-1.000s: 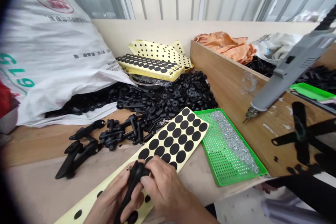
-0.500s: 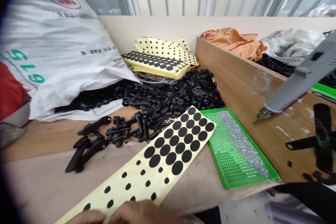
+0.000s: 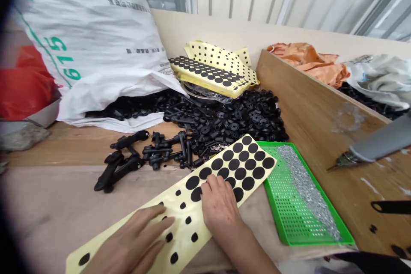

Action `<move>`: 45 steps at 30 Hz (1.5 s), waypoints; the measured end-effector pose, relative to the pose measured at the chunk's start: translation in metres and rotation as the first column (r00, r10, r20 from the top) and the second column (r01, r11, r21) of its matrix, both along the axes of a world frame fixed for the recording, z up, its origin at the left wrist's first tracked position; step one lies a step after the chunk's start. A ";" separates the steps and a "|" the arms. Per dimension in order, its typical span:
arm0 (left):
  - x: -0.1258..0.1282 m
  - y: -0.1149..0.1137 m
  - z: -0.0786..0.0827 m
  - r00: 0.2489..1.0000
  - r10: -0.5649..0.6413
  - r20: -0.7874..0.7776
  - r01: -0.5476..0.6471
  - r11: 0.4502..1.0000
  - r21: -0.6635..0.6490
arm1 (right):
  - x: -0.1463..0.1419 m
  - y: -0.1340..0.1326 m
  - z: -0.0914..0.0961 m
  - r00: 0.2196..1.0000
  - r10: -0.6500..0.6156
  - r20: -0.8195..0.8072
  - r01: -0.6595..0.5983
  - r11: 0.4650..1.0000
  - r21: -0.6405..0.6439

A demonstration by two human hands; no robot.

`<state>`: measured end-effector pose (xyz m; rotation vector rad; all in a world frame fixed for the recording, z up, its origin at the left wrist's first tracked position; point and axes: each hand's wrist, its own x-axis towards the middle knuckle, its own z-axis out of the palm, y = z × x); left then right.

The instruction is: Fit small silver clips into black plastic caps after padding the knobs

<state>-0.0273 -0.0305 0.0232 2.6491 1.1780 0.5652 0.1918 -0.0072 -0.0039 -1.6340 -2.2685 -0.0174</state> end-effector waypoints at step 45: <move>0.060 0.026 -0.030 0.971 0.016 -0.238 0.002 0.997 0.074 | 0.012 -0.002 0.014 0.944 0.042 -0.329 -0.074 0.994 -0.085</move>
